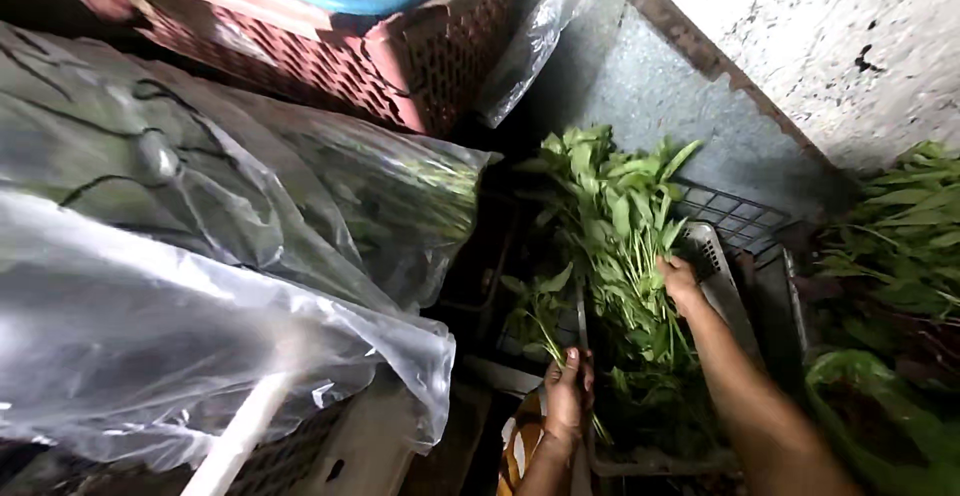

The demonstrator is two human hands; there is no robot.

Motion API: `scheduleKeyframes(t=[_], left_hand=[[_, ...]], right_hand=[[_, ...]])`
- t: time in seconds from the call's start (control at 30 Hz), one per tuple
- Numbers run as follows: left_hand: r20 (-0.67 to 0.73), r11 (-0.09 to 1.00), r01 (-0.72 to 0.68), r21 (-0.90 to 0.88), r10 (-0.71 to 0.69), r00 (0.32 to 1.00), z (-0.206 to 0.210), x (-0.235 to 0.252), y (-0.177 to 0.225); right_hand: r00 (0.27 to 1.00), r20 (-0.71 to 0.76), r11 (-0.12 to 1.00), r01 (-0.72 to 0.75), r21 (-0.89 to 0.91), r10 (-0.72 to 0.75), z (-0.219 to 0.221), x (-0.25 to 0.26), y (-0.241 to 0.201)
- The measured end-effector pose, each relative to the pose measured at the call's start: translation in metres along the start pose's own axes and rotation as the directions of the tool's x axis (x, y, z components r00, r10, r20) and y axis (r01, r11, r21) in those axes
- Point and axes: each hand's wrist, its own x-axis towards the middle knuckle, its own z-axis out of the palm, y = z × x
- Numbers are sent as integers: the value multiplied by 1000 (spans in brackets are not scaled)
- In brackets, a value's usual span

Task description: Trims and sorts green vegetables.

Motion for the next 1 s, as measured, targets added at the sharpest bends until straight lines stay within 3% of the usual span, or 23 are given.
scheduleKeyframes(t=[0.1, 0.2, 0.3, 0.4, 0.47, 0.53, 0.6, 0.67, 0.73, 0.9, 1.0], left_hand=[[-2, 1000, 9, 8, -9, 1000, 0, 0, 0], [2, 1000, 9, 9, -9, 1000, -1, 1, -1], [8, 1000, 11, 1, -11, 1000, -2, 1, -3], [16, 1000, -2, -6, 2, 1000, -2, 2, -3], [20, 1000, -6, 2, 6, 1000, -3, 2, -2], [21, 1000, -9, 7, 9, 1000, -3, 2, -3], [21, 1000, -6, -1, 6, 1000, -3, 2, -3], [17, 1000, -1, -2, 1, 1000, -2, 3, -3], [22, 1000, 0, 10, 0, 1000, -1, 3, -3], [25, 1000, 9, 15, -9, 1000, -2, 3, -2], [30, 1000, 2, 13, -3, 1000, -1, 3, -2]], right_hand=[[977, -142, 977, -177, -119, 160, -15, 13, 40], [947, -316, 958, -39, -284, -55, -18, -15, 45], [926, -267, 919, 159, -361, -265, -3, -39, 45], [884, -68, 820, 397, -412, -462, 22, -46, 37], [863, 18, 787, 469, -400, -505, 39, -42, 23], [911, 43, 807, 385, -448, -411, 51, -34, 4], [976, 79, 777, 210, -594, -203, 58, -28, -12], [992, 124, 663, 96, -743, -4, 64, -26, -16], [983, 153, 613, 57, -788, 106, 65, -28, -15], [997, 53, 757, -4, -653, 52, 52, -47, -7], [991, -65, 778, 48, -626, -113, 34, -73, -8]])
